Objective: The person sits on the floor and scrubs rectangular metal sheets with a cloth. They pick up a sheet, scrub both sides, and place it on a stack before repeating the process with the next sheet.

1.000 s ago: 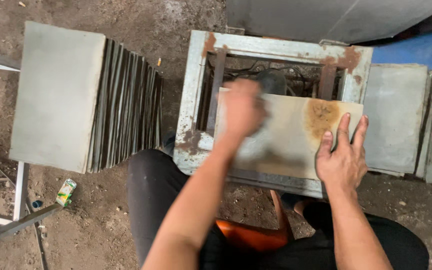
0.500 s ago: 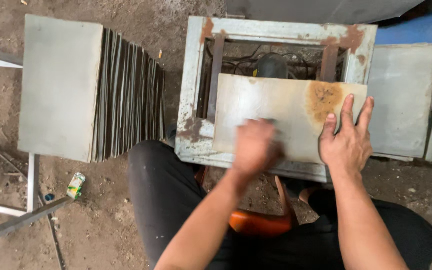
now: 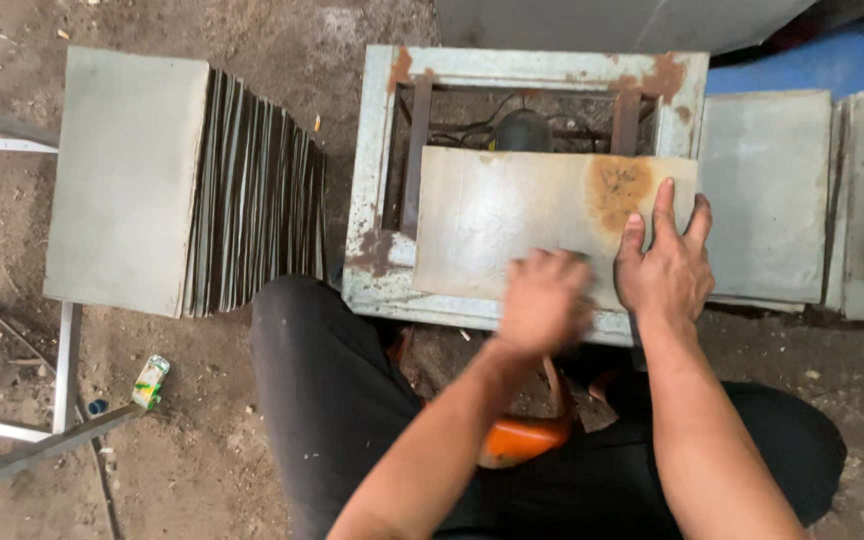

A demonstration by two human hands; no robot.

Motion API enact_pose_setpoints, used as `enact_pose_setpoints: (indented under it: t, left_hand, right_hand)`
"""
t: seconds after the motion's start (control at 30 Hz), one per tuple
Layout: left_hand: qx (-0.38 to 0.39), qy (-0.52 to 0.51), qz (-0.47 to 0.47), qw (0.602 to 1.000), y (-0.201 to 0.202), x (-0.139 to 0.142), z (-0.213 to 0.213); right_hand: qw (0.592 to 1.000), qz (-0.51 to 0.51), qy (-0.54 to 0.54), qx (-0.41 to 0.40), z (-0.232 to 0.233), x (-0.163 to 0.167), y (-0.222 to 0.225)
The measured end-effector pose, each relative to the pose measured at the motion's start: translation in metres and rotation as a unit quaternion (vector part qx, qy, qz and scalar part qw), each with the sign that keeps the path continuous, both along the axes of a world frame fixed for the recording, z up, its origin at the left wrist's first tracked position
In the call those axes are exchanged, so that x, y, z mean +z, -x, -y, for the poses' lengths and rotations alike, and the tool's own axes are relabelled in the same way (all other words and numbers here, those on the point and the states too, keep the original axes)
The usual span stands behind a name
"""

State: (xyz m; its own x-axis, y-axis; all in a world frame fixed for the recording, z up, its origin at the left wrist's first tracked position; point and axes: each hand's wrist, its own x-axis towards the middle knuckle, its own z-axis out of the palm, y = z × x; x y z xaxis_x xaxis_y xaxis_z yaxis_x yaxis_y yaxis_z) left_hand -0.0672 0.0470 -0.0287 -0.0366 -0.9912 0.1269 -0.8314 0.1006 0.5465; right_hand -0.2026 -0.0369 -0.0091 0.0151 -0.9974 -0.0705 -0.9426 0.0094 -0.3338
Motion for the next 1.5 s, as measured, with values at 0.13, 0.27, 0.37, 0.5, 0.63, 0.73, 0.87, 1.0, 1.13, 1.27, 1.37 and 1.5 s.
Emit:
enact_pose_setpoints:
  t: [0.13, 0.27, 0.37, 0.5, 0.63, 0.73, 0.87, 1.0, 1.13, 1.27, 1.37, 1.5]
  left_hand:
    - [0.2, 0.05, 0.043, 0.978, -0.112, -0.006, -0.031]
    - [0.381, 0.008, 0.066, 0.922, -0.167, 0.004, -0.037]
    - [0.427, -0.023, -0.041, 0.903, -0.163, 0.013, -0.038]
    - [0.382, -0.095, -0.16, 0.905, -0.155, 0.019, -0.045]
    - [0.233, -0.045, -0.451, 0.86, -0.148, 0.032, -0.041]
    - [0.268, 0.081, -0.137, 0.95, -0.122, 0.056, -0.028]
    - [0.078, -0.286, -0.474, 0.829, -0.066, 0.097, -0.027]
    - [0.093, -0.341, -0.798, 0.489, -0.03, 0.117, -0.047]
    - [0.026, -0.255, -0.812, 0.524, -0.039, 0.119, -0.068]
    - [0.046, -0.243, -0.787, 0.565, -0.084, 0.125, -0.091]
    - [0.067, -0.222, -0.68, 0.696, -0.13, 0.137, -0.104]
    - [0.19, -0.257, -0.51, 0.799, -0.175, 0.167, -0.129]
  right_hand:
    - [0.998, 0.03, 0.043, -0.019, 0.001, 0.0, -0.001]
    - [0.992, 0.079, 0.012, -0.096, 0.015, 0.003, 0.004]
    - [0.982, 0.046, -0.086, -0.163, 0.031, 0.005, 0.023]
    - [0.95, 0.149, -0.069, -0.265, 0.048, 0.013, 0.077]
    - [0.756, 0.482, 0.124, -0.425, 0.057, 0.031, 0.134]
    - [0.647, 0.559, 0.213, -0.473, 0.049, 0.047, 0.172]
    - [0.564, 0.626, 0.281, -0.459, 0.031, 0.054, 0.207]
    - [0.535, 0.714, 0.269, -0.362, 0.034, 0.044, 0.22]
    - [0.584, 0.77, 0.138, -0.218, 0.042, 0.038, 0.219]
    - [0.703, 0.701, -0.058, -0.11, 0.033, 0.039, 0.203]
    - [0.784, 0.597, -0.165, -0.038, 0.026, 0.04, 0.174]
    - [0.868, 0.473, -0.152, -0.024, 0.031, 0.048, 0.103]
